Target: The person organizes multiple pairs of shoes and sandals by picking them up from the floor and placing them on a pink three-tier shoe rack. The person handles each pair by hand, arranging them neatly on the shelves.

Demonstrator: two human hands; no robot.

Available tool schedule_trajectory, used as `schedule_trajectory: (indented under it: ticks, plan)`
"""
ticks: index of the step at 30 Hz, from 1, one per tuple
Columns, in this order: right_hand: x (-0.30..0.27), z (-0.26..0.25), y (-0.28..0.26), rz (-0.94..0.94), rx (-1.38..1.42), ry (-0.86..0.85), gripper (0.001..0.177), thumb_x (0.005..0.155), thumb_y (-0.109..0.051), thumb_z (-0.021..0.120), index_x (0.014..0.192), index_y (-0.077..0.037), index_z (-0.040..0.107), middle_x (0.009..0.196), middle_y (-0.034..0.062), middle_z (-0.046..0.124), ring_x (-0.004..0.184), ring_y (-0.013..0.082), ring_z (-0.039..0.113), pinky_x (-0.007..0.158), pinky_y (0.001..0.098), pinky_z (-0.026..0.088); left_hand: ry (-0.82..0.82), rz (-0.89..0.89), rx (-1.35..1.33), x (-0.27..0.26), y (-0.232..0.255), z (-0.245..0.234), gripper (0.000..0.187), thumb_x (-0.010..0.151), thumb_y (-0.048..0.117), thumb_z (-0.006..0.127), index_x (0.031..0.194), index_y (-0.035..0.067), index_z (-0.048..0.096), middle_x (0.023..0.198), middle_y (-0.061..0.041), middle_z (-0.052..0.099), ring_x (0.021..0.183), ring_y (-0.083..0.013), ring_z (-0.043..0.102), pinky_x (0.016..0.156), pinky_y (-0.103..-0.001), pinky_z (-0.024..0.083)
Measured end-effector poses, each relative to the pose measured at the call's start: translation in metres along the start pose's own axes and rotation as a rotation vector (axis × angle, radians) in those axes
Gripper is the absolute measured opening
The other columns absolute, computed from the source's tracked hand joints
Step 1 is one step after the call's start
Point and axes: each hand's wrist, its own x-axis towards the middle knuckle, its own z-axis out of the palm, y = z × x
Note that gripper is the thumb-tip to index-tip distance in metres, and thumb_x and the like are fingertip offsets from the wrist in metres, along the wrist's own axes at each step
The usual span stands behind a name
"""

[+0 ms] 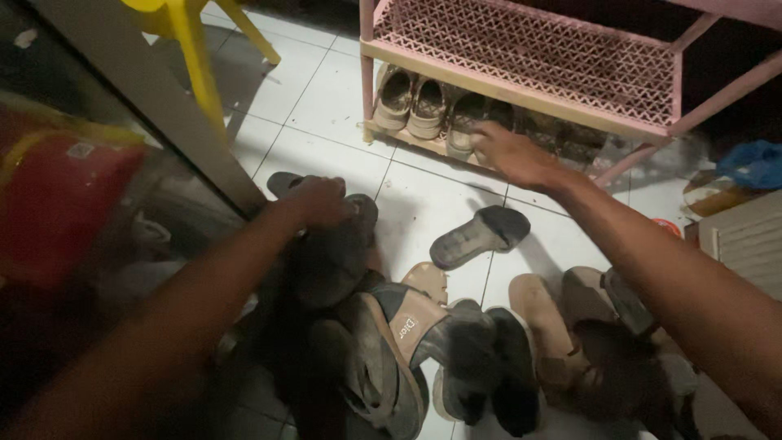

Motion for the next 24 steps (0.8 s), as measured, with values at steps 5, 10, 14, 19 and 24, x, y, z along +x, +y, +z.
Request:
schedule_trajectory:
  ticks: [5,10,14,19,24]
  plan:
    - [-0.017,0.009,0.113,0.207,-0.224,-0.074,0.078,0.096,-0.056,0.049,0.154,-0.006,0.039,0.154,0.0226,0.045,0.139,0.0395,0.046,0.113,0.0501,0.036,-0.18,0.051,0.132,0.014,-0.004,0.003,0.07,0.084,0.06,0.064,0.115,-0.002,0.071,0.117,-0.026,0.071,0.113,-0.0437,0.067,0.101,-0.052,0.05]
    - [-0.042,0.046,0.158,0.512,-0.311,-0.375,0.099,0.085,-0.06,0.067,0.163,-0.012,0.03,0.124,0.0257,0.075,0.105,0.0356,0.078,0.091,0.0495,0.061,-0.424,0.054,0.106,0.018,-0.001,0.009,0.075,0.076,0.064,0.07,0.114,-0.001,0.074,0.116,-0.022,0.074,0.107,-0.0402,0.071,0.095,-0.05,0.055]
    - [-0.049,0.08,0.145,0.554,-0.068,-0.266,0.094,0.082,-0.045,0.076,0.158,-0.009,0.032,0.12,0.0228,0.07,0.085,0.0336,0.078,0.075,0.0449,0.063,-0.436,0.048,0.106,0.011,-0.005,0.022,0.079,0.07,0.067,0.076,0.114,0.001,0.076,0.115,-0.019,0.075,0.102,-0.0375,0.074,0.09,-0.049,0.059]
    - [-0.03,0.106,0.153,0.43,-0.035,-0.112,0.076,0.087,-0.027,0.072,0.153,-0.003,0.042,0.108,0.0254,0.077,0.086,0.0288,0.073,0.075,0.0437,0.06,-0.4,0.166,0.126,0.013,-0.022,0.035,0.078,0.068,0.064,0.078,0.114,0.001,0.078,0.113,-0.02,0.076,0.103,-0.0367,0.075,0.09,-0.047,0.059]
    - [-0.007,0.107,0.124,0.348,0.234,-0.079,0.087,0.086,-0.03,0.076,0.157,-0.005,0.033,0.125,0.0232,0.064,0.101,0.0287,0.067,0.082,0.0445,0.057,-0.32,0.167,0.153,0.014,-0.01,0.032,0.086,0.073,0.067,0.081,0.124,-0.001,0.068,0.126,-0.024,0.066,0.117,-0.0393,0.065,0.099,-0.049,0.051]
